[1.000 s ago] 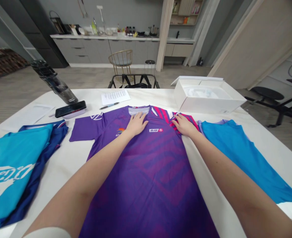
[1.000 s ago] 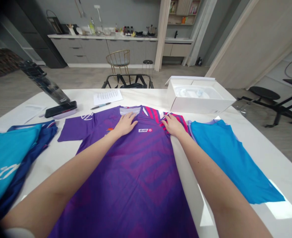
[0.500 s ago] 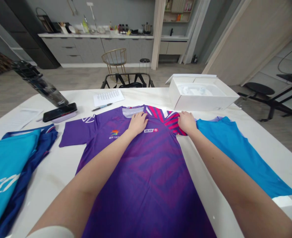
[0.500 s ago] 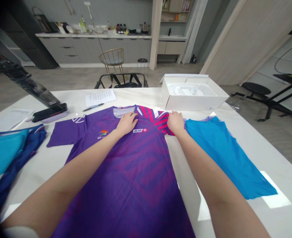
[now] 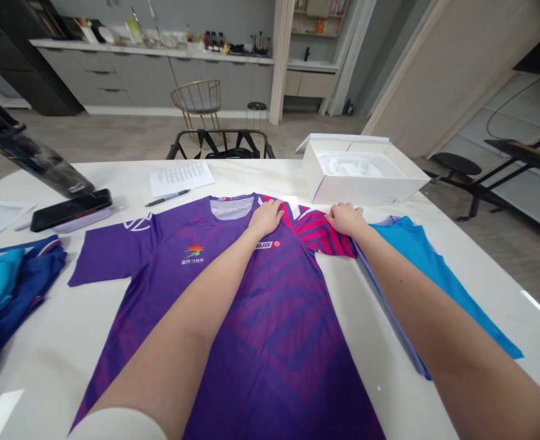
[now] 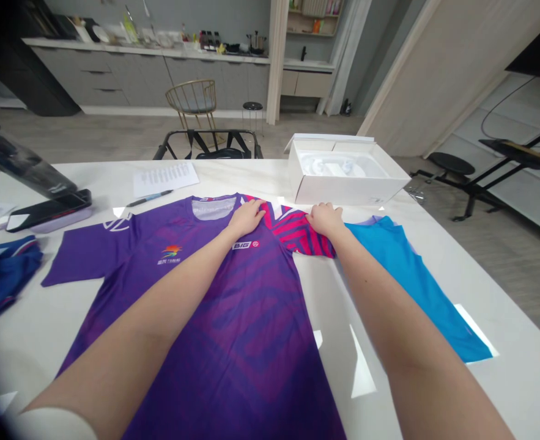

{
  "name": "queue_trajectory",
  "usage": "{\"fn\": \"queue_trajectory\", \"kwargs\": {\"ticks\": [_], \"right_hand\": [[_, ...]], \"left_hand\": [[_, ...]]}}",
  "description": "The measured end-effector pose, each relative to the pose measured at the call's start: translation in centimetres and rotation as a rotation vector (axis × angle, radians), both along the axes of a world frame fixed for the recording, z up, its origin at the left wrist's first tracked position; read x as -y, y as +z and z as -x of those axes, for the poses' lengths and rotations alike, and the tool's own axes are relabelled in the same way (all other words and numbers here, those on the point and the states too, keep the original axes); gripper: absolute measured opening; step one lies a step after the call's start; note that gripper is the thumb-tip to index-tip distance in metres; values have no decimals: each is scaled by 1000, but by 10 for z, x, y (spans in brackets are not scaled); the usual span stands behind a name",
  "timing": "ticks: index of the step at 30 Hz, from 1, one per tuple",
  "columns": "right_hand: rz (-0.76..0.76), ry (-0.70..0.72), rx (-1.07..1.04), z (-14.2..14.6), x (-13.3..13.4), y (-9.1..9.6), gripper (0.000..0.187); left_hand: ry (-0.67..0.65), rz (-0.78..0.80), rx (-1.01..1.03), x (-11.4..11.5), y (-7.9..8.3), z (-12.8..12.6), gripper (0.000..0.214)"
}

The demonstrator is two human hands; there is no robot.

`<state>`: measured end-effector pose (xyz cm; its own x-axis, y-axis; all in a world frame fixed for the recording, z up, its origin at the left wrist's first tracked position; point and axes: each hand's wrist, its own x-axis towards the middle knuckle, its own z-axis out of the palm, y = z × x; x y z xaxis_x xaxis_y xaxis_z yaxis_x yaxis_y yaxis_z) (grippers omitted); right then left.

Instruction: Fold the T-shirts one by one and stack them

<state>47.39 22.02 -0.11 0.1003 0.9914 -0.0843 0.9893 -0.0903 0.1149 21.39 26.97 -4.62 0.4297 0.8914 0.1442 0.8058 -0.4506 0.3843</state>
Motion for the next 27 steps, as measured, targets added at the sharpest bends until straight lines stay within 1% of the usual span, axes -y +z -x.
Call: {"fn": "queue_trajectory", "kwargs": {"ticks": [2, 4, 7, 9, 10, 12, 13, 16, 18, 20, 22, 25, 27], "right_hand": [[25, 21, -58, -2, -1, 8, 37], [19, 44, -148, -1, 0, 16, 35], [18, 66, -231, 2, 4, 25, 33], [42, 41, -200, 4, 8, 30, 37], [64, 16, -169, 5, 10, 33, 34], [118, -28, -133, 6, 14, 39, 20], [141, -42, -140, 6, 17, 43, 20], [131, -31, -233, 11, 27, 58, 42], [86, 16, -317, 18, 35, 70, 50], [61, 73, -417, 29, 42, 84, 54], [78, 121, -546, 44, 48, 99, 56], [140, 170, -752, 77, 52, 119, 55], [156, 184, -882, 106, 48, 126, 54]], "left_hand": [[60, 68, 5, -5, 3, -2, 45], [121, 149, -17, -14, 10, -7, 48], [146, 201, -77, -28, 21, -16, 46], [138, 199, -111, -34, 25, -21, 42], [132, 193, -122, -36, 26, -23, 41], [128, 191, -132, -39, 25, -25, 39], [129, 195, -131, -40, 25, -25, 37], [142, 231, -72, -44, 21, -20, 31], [156, 267, 60, -44, 18, -14, 25], [164, 314, 268, -41, 16, -8, 18], [171, 374, 501, -36, 17, -2, 14], [200, 518, 842, -22, 26, 4, 12], [228, 654, 1090, -12, 36, 9, 11]]}}
